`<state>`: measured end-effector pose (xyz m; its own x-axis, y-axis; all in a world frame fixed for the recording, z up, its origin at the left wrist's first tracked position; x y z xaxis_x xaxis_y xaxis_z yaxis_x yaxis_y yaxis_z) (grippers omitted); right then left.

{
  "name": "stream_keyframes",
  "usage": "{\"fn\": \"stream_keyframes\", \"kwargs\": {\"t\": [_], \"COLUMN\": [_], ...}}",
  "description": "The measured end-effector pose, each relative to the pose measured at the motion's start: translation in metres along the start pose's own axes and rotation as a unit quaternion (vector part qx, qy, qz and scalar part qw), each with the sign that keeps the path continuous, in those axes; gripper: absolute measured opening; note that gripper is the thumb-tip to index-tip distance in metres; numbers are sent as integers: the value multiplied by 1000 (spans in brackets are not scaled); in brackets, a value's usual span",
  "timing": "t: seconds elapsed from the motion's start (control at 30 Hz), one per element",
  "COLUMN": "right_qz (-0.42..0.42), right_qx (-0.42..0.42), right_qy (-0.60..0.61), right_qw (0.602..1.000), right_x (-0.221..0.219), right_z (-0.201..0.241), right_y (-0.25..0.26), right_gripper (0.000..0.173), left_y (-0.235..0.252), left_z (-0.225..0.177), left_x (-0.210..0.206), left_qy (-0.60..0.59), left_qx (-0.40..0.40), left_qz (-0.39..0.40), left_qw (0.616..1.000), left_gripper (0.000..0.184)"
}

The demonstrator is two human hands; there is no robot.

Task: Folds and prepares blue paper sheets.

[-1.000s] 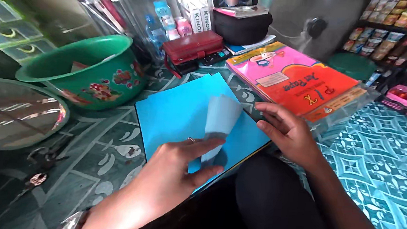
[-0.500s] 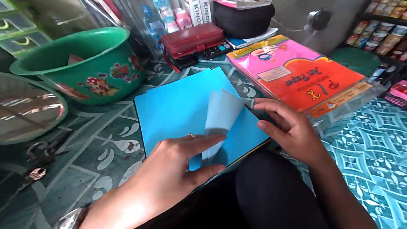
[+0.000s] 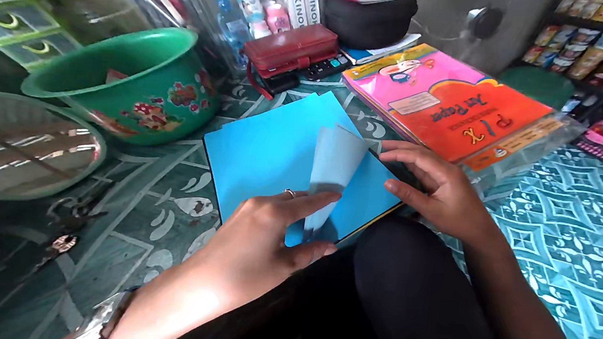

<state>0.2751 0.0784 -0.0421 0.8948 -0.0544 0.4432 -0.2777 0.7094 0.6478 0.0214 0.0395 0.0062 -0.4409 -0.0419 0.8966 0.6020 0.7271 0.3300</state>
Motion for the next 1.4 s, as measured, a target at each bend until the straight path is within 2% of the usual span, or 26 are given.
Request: {"fn": "stream_keyframes", "kwargs": {"t": [0.17,0.37,0.5,0.67,0.87,1.0,1.1,1.27,1.4], "right_qz": [9,51,113,190,215,221,228,248,266], "right_qx": [10,164,223,248,296,337,355,363,360], "right_qy": [17,-76,-114,-114,-172,-246,-279,-270,-247], "right_qw": [1000,982,961,943,914,882,863,857,859], "right_x": [1,-6,-13,-30,-34,-38,-42,-42,-40], "right_z": [2,26,45,54,62,74,79,81,77], "right_y": [0,0,6,19,22,21,21,27,30], "right_gripper": [37,21,23,23,23,24,23,24,25], "left_y": [1,-1,-1,3,1,-3,-3,3,4], "left_z": [5,-2,-4,2,-6,-12,-12,-1,1], "left_x": [4,4,5,9,6,1,3,10,12], "left_qy": [-45,-7,2,-26,1,47,38,-23,-26], "left_qx": [20,3,-30,-34,-51,-52,-57,-38,-32], "left_qz": [47,67,72,99,82,75,78,104,114], "left_qw": [998,998,997,994,995,995,995,994,993], "left_gripper": [52,56,58,55,62,65,64,61,61]}}
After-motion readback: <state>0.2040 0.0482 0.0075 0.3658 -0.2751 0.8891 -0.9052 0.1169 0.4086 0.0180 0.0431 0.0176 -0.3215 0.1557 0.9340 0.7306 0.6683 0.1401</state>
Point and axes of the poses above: each hand's wrist, its own y-axis towards the middle knuckle, its own x-axis out of the back of the hand, z = x × y, the point moved 4 cm from there along y, towards the middle knuckle
